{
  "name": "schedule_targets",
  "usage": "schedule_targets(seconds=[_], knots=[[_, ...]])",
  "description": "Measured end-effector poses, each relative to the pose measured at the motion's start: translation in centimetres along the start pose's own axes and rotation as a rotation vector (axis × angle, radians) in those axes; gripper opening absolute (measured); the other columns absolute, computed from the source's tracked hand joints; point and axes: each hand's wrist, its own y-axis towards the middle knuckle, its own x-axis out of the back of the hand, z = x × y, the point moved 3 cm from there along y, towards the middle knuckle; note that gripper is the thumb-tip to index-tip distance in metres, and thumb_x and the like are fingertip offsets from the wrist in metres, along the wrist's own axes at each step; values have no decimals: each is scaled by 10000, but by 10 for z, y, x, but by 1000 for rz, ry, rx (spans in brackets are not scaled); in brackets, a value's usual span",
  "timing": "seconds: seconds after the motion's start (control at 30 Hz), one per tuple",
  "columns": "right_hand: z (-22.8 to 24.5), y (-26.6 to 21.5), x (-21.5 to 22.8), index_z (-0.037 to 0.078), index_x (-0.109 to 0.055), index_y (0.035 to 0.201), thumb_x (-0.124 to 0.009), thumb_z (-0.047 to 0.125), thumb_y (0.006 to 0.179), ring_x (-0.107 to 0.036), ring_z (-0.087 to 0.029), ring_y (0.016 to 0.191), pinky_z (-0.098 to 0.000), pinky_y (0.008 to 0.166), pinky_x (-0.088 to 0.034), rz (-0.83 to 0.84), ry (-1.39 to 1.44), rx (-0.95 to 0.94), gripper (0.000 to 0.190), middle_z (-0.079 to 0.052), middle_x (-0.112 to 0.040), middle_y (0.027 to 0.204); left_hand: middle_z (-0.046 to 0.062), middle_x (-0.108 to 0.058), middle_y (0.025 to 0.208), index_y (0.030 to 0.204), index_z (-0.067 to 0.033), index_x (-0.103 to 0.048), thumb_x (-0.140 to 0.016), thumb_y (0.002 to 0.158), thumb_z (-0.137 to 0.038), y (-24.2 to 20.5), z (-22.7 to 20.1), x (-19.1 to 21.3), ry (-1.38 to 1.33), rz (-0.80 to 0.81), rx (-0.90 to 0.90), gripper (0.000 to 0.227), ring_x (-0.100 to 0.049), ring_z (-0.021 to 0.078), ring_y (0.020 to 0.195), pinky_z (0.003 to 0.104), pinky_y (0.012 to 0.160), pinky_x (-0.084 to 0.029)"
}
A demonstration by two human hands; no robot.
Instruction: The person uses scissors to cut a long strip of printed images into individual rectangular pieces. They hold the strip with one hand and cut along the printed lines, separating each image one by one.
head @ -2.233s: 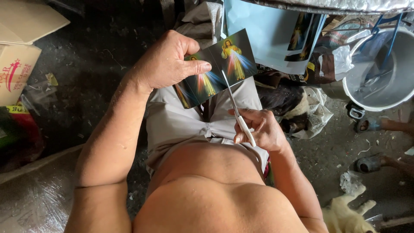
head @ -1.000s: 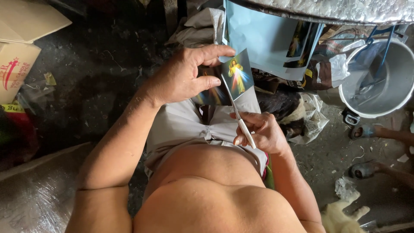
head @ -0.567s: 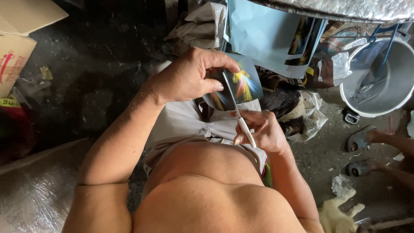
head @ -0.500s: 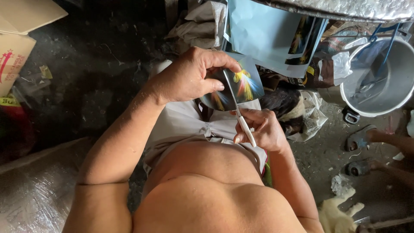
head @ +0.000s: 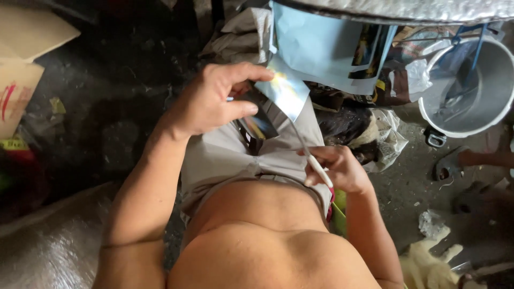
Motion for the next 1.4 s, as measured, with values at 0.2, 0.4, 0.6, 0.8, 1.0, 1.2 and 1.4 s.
schedule_targets(seconds=[0.2, 0.4, 0.6, 0.8, 1.0, 1.2, 1.4], knots=[[-31, 2, 11, -122, -597, 1238, -894, 40, 687, -768, -397, 686, -448, 508, -659, -433, 504, 118, 647, -348, -730, 889, 96, -740, 937, 1288, -206, -712, -848, 746, -82, -4, 0, -22, 184, 76, 28, 573, -712, 254, 814, 383, 760, -583], [0, 34, 0, -136, -542, 1276, -901, 153, 787, -653, -201, 613, -335, 526, -611, -433, 807, 361, 672, -125, -650, 798, 16, -738, 1247, 1269, -146, -679, -787, 790, -23, -18, -6, -45, 177, 111, -121, 506, -720, 130, 1016, 254, 901, -544], [8, 34, 15, -89, -651, 1135, -957, 168, 618, -627, -158, 506, -269, 464, -534, -660, 460, 201, 653, -65, -603, 643, 54, -757, 1246, 1275, -142, -691, -786, 782, -18, -16, -4, -62, 155, 151, -153, 517, -735, 192, 1141, 297, 1021, -525], [49, 11, 59, 44, -693, 1198, -891, 154, 766, -503, -49, 591, -176, 518, -441, -877, -4, 344, 487, 64, -518, 704, 17, -733, 1310, 1361, -150, -635, -780, 763, 55, -8, 22, -69, 86, 102, -128, 649, -688, 102, 867, 238, 824, -597], [170, -30, 179, 66, -665, 1164, -892, 119, 952, -706, -149, 745, -298, 592, -573, -1314, -1124, 926, 315, -88, -709, 1196, -80, -778, 1242, 1314, -203, -689, -842, 670, 75, -8, 40, -65, 153, 80, -19, 717, -700, 104, 746, 234, 762, -605], [231, 1, 291, 112, -674, 1240, -899, -35, 903, -616, -187, 700, -331, 653, -500, -1458, -1531, 1003, 431, -21, -651, 830, -51, -819, 1195, 1400, -270, -651, -803, 681, 12, -10, 83, -66, 120, 48, 191, 787, -676, 104, 662, 226, 737, -575], [186, 30, 326, 132, -663, 1210, -746, -32, 917, -794, -229, 874, -347, 516, -566, -986, -1775, 652, 345, -20, -809, 1000, 23, -797, 1258, 1449, -232, -607, -827, 703, 14, -20, 128, -62, 8, 57, 239, 816, -727, 85, 652, 193, 792, -594]])
